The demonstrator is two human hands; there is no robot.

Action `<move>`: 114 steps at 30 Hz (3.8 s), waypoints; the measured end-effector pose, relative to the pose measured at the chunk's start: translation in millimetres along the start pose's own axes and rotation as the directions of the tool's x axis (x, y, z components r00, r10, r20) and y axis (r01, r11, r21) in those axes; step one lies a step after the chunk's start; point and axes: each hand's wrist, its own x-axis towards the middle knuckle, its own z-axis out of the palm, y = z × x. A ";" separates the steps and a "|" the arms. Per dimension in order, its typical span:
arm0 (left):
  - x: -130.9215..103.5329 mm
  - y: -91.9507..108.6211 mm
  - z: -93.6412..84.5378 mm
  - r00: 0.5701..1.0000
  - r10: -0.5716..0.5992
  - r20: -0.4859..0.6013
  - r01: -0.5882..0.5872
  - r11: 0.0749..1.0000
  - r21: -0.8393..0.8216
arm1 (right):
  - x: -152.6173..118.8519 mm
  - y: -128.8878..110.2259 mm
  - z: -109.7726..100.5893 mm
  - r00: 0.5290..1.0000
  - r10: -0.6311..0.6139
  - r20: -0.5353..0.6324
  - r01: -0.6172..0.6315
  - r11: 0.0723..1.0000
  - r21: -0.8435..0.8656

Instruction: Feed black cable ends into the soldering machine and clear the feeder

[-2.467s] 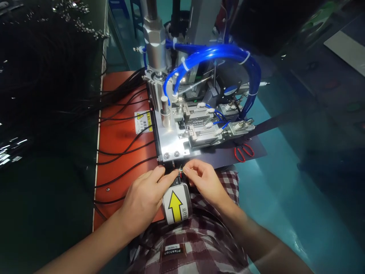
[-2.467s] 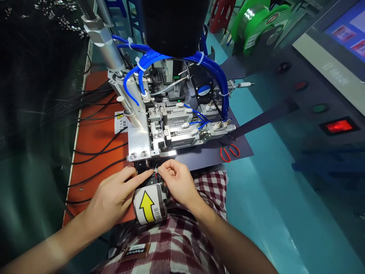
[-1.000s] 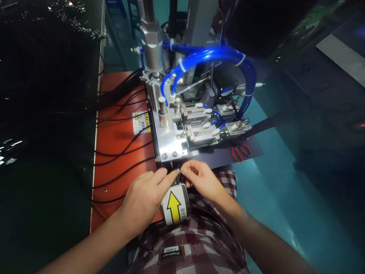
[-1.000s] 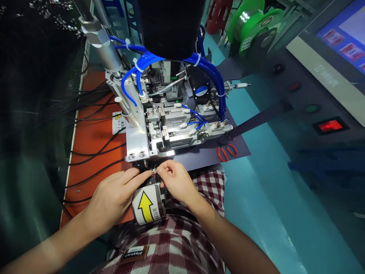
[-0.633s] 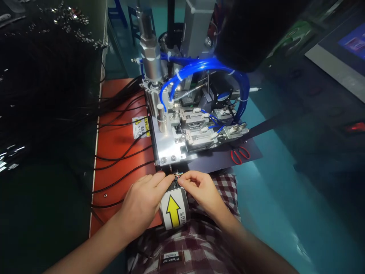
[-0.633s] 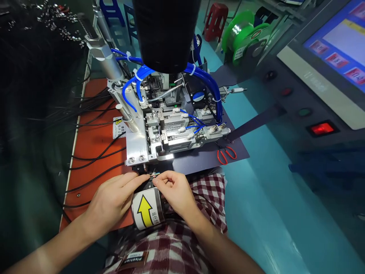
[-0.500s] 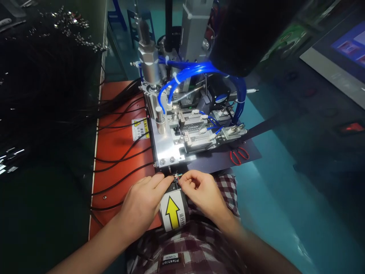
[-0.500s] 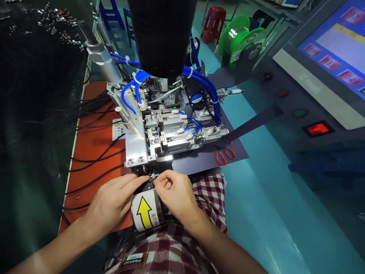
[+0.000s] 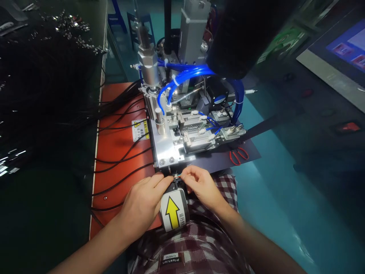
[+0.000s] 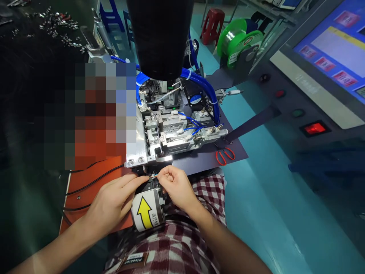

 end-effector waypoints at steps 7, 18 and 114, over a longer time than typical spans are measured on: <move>-0.4 -1.0 -1.1 1.000 -0.002 0.005 0.002 1.000 -0.020 | 0.5 0.1 -2.4 0.997 -0.043 -0.061 0.033 0.988 -0.154; 0.8 -1.7 -1.6 1.000 0.004 0.000 -0.004 1.000 -0.018 | 1.7 -0.1 16.9 0.913 -0.367 -0.178 0.298 0.898 -0.324; -64.4 33.4 9.1 0.932 -0.343 -0.115 0.358 0.833 0.422 | 7.5 10.9 14.5 0.998 -0.039 0.047 0.025 0.964 0.264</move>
